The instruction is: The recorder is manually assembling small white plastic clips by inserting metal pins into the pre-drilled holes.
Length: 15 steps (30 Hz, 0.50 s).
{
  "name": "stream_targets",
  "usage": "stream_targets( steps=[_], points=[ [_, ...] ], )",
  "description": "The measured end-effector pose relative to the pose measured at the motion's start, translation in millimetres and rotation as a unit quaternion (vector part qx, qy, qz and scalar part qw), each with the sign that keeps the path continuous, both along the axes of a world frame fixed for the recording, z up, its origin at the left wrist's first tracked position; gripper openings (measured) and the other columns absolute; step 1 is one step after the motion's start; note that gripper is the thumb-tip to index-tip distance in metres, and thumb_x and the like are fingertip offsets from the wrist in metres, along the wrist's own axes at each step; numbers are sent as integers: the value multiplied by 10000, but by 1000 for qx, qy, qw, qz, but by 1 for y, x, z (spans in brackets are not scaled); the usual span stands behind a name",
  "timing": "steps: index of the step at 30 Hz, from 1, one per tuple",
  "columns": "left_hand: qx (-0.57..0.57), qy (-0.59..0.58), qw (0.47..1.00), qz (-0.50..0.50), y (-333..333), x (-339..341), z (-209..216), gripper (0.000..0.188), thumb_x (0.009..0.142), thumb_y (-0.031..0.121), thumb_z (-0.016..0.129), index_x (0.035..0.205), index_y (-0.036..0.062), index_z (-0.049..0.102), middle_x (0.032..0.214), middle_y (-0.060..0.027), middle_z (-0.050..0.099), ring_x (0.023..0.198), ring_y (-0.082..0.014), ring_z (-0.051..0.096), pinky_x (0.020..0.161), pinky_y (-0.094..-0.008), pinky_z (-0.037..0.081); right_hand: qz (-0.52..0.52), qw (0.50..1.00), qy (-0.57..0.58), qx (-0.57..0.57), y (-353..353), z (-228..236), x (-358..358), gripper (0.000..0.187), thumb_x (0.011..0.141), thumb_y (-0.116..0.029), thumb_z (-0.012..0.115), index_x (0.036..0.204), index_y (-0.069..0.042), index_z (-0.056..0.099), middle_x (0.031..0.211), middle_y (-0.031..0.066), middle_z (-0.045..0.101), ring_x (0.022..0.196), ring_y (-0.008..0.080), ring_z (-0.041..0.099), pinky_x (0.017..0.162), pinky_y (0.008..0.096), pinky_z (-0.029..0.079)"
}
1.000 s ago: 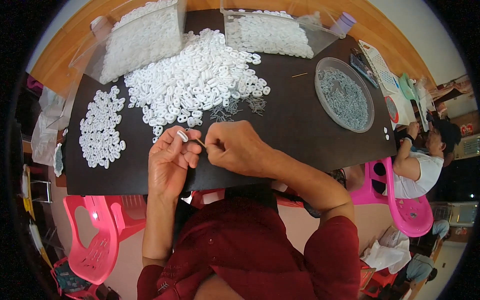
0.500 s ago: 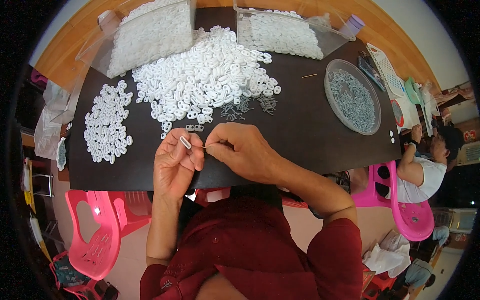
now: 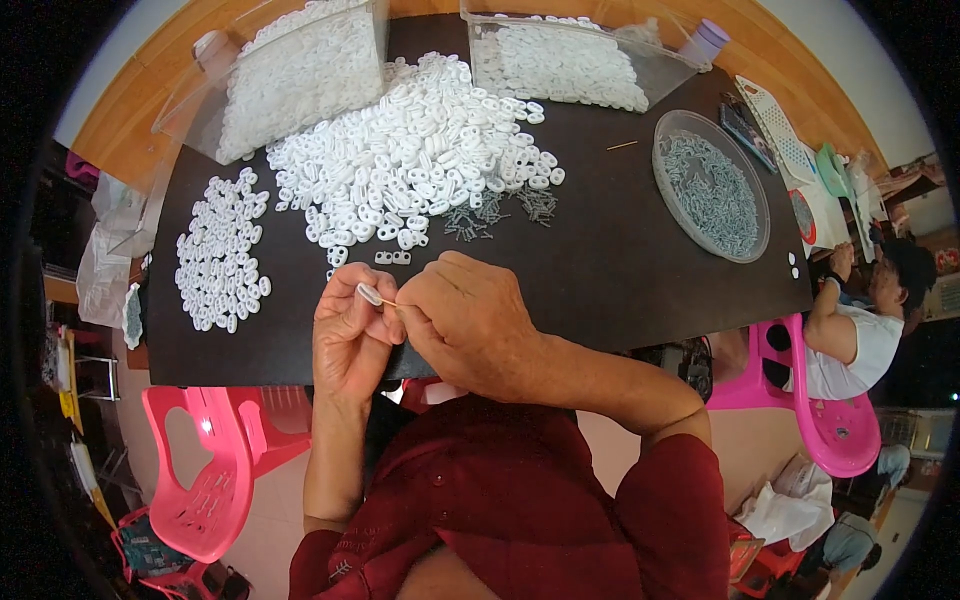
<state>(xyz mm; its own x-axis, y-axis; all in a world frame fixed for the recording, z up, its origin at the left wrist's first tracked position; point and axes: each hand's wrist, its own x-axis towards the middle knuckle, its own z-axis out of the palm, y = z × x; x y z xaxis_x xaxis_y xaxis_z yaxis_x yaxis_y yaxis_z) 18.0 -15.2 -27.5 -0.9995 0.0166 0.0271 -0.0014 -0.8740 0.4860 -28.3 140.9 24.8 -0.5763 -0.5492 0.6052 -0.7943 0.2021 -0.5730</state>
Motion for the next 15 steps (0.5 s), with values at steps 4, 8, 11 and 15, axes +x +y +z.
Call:
stream_targets(
  steps=[4,8,11,15],
  points=[
    [-21,-2,1000,11,1,0,2,126,871,71,586,969,-6,571,894,-189,605,632,-233,579,538,-314,481,-8,999,29,12,0,1,2,187,641,97,597,735,-52,533,585,40,415,498,193,419,434,315,321],
    [-31,11,999,17,0,1,3,119,881,60,571,981,-6,567,891,-194,614,637,-228,592,534,-309,492,-19,999,46,16,-1,3,4,192,631,97,594,729,-54,527,584,39,410,493,196,417,430,318,321],
    [-46,12,998,30,1,2,4,114,887,47,559,988,-5,564,889,-197,618,646,-227,599,541,-308,497,-19,998,53,20,-2,4,5,188,633,98,589,717,-54,517,584,42,406,490,199,419,427,318,321],
    [-60,11,997,46,2,3,6,111,891,30,546,994,-6,562,892,-204,619,659,-225,607,551,-305,501,-29,997,60,31,-3,4,7,184,638,90,590,698,-58,499,583,44,401,484,203,417,422,323,318]
  ],
)
